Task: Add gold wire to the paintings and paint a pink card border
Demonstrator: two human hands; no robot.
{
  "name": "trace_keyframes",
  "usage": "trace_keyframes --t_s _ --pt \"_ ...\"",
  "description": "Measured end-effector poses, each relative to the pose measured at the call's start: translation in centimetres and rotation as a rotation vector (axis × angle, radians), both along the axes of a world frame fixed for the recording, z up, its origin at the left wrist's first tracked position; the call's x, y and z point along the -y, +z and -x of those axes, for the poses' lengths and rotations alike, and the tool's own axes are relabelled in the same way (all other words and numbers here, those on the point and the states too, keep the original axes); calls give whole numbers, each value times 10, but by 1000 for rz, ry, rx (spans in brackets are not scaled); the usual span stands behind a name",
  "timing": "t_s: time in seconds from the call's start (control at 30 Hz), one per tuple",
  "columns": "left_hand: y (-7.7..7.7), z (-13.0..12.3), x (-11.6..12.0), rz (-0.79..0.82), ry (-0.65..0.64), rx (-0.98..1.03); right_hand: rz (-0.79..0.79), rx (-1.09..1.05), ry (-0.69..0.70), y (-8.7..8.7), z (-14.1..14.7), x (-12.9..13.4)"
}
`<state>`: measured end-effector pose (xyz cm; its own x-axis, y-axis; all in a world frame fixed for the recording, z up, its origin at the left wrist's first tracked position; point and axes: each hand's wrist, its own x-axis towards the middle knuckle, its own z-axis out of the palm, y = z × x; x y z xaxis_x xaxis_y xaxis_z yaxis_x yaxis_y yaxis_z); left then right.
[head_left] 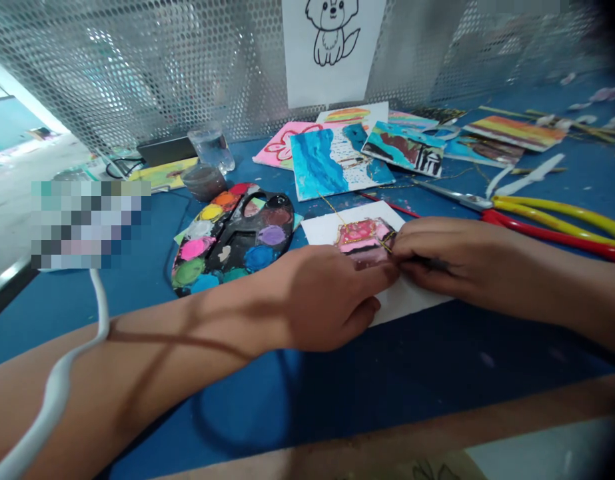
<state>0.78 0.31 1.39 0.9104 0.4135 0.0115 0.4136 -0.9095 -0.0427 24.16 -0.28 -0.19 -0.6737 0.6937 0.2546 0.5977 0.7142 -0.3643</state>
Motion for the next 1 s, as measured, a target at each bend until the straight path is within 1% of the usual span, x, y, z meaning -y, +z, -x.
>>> trace_keyframes --t_s 0.17,0.33,0.53,0.6,0.77,0.9,1.0 --pt "-3 2 -2 4 -12 23 -25 22 16 -1 -2 -1" --pt "-6 4 -2 -12 -40 71 -55 50 21 3 -1 1" --pt "-5 2 -2 -24 -26 56 -127 91 31 5 1 3" --pt "-3 0 -2 -3 -13 38 -149 116 25 4 0 4" --pt "2 -5 -1 54 70 -66 -216 157 28 8 -3 7" --pt "2 -5 -1 103 72 -38 -230 189 12 13 -3 9" --pt "2 -4 -2 158 78 -24 -256 185 18 14 -5 10"
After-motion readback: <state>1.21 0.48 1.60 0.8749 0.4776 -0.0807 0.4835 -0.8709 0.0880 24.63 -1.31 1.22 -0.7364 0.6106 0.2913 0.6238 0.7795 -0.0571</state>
